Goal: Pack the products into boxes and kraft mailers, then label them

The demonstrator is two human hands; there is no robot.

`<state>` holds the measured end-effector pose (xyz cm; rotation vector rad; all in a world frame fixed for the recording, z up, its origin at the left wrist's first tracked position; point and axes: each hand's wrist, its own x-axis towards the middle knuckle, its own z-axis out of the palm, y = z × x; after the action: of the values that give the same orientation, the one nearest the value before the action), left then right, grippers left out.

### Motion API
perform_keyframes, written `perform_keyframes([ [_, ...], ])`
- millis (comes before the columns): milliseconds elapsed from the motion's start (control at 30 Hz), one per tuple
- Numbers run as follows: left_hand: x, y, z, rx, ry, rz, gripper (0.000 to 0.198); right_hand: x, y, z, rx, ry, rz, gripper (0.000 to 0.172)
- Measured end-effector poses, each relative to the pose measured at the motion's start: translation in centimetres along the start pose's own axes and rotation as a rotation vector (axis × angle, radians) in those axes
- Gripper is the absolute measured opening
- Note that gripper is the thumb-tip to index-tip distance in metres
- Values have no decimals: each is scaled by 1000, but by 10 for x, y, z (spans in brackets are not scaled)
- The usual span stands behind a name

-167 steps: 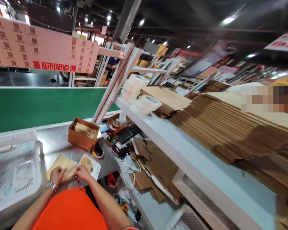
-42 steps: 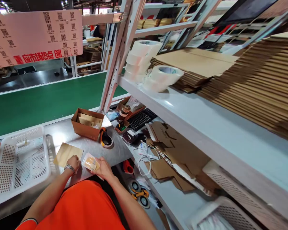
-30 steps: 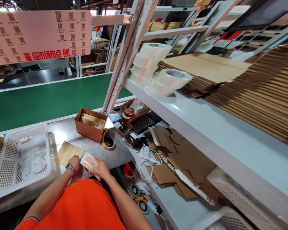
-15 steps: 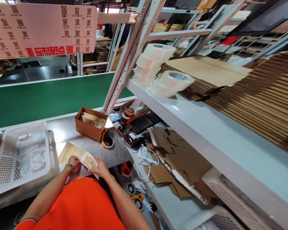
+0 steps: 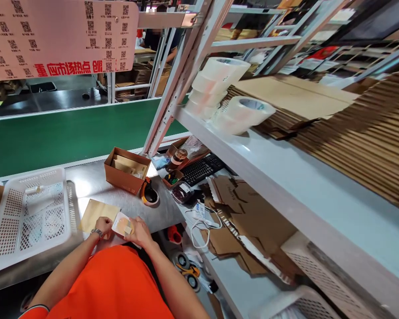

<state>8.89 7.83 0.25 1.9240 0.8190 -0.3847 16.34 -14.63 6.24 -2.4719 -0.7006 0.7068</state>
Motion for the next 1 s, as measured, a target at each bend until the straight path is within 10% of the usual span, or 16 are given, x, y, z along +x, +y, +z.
perform_keyframes([
  [400,-28,18,-12,274,18,362,21,11,-23,-1,-75,9,37,74],
  [700,-39,41,-1,397,-85,503,24,11,-52,32,-104,98,124,112],
  [867,-48,47,-6,401,-92,524,25,15,-36,13,79,175,168,132],
  [1000,-51,53,-20,324,7,485,28,5,-1,-15,285,183,202,94],
])
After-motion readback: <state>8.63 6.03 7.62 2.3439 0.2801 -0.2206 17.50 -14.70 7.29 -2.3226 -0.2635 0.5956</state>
